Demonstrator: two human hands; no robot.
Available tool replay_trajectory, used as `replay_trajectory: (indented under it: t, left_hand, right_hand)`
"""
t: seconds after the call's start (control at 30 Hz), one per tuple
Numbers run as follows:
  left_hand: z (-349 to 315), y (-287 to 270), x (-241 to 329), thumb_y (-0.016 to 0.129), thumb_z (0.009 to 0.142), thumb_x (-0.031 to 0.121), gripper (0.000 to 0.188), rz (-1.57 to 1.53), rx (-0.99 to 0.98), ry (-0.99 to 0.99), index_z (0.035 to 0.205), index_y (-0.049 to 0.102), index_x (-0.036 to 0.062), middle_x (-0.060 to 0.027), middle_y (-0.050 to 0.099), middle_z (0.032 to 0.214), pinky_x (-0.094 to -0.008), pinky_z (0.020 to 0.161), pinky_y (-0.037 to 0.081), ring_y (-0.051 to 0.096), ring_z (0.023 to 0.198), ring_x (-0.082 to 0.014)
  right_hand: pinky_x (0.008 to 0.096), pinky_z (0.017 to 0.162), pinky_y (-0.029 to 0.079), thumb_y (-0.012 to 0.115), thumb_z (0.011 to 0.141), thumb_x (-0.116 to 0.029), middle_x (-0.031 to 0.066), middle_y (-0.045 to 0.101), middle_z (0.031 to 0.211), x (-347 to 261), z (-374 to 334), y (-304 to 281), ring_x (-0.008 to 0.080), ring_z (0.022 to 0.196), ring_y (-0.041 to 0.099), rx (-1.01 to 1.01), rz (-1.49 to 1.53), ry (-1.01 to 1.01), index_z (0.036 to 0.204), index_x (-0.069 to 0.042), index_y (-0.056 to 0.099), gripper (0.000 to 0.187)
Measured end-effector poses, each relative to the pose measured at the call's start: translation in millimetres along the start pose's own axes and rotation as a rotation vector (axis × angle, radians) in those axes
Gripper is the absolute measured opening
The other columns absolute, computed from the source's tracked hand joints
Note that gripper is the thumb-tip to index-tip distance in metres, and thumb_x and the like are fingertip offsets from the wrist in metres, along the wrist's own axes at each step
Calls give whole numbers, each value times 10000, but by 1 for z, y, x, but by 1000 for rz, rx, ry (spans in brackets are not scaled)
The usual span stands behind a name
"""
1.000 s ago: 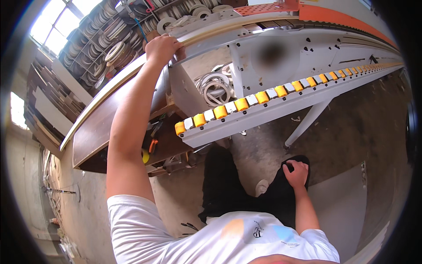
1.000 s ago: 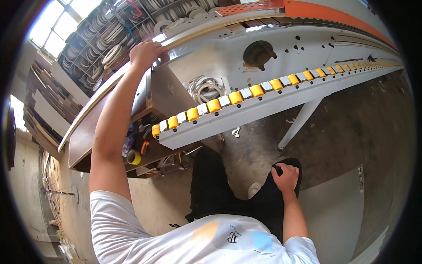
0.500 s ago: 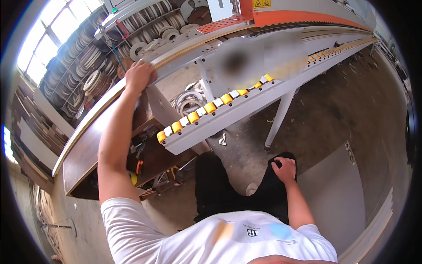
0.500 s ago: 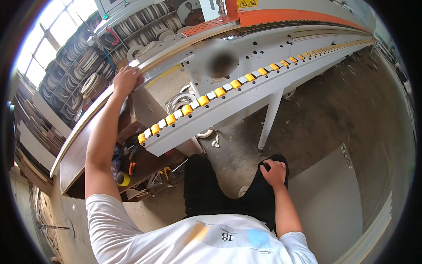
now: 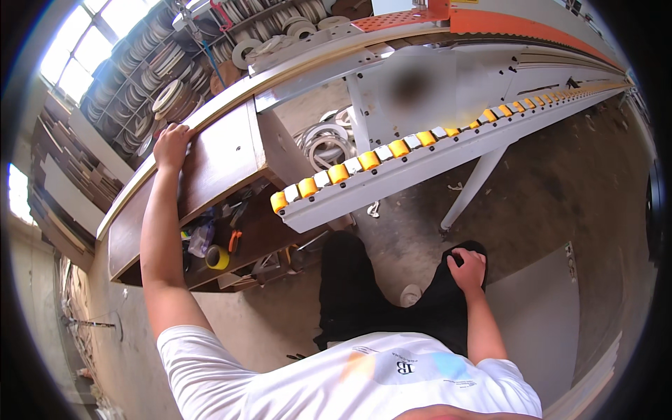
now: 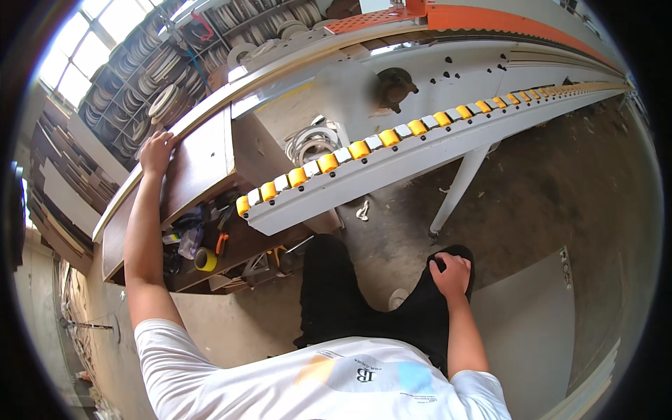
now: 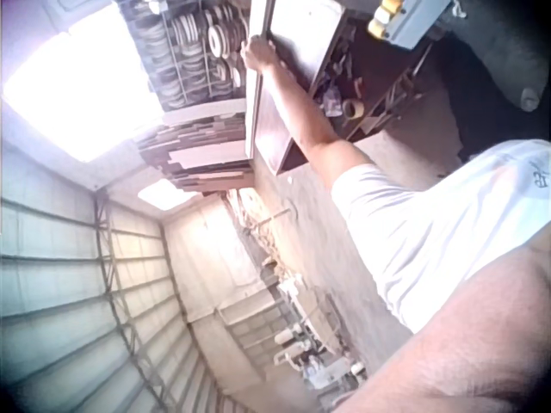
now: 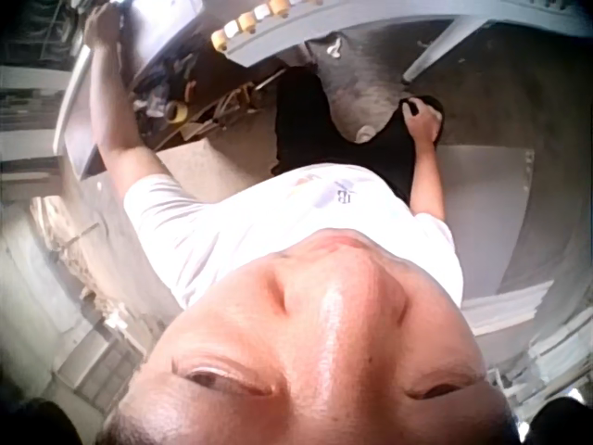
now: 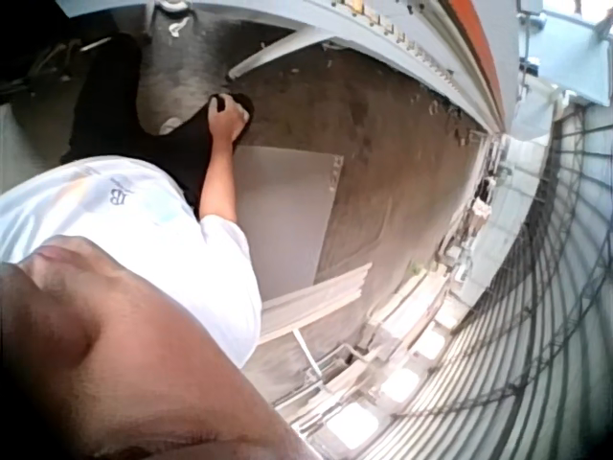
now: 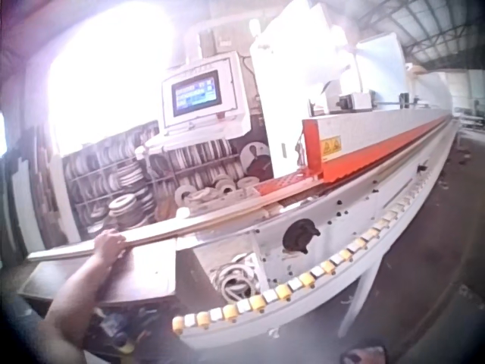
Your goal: The person feeds long strips of wood into an industrial edge-banding machine by hand, guiding them along the rollers.
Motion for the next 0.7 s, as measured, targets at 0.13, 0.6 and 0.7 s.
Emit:
replay_trajectory:
  t: [0.13, 0.6, 0.7]
  left_hand:
    - [17, -13, 40, 649, 989, 424, 283, -24, 19, 54, 1030, 821, 203, -44, 736, 1060, -424, 875, 578, 721, 1057, -275]
    - [66, -21, 152, 611, 1008, 541, 389, -22, -42, 127, 1026, 828, 219, -53, 761, 1099, -453, 839, 602, 746, 1066, -285]
    - [74, -27, 185, 609, 1011, 533, 403, -20, -15, 143, 989, 823, 192, -66, 761, 1095, -458, 831, 603, 746, 1063, -288]
  right_hand:
    - [416, 978, 464, 784, 852, -315, 36, 767, 929, -6, 3, -2, 253, 943, 695, 22, -25, -40, 976, -145, 771, 210]
    - [397, 887, 453, 816, 832, -263, 3, 725, 782, -25, 10, 9, 225, 790, 669, -26, 47, -134, 843, -163, 769, 111]
    - [394, 879, 455, 815, 832, -255, 1, 716, 773, -11, 9, 9, 218, 791, 670, -47, 27, -75, 823, -172, 762, 98]
Point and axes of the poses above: each hand's wrist, its own z-axis towards the middle knuckle, its own y-axis out of the palm, x = y × z, the point moved 8 cm from there along z, towards the middle knuckle
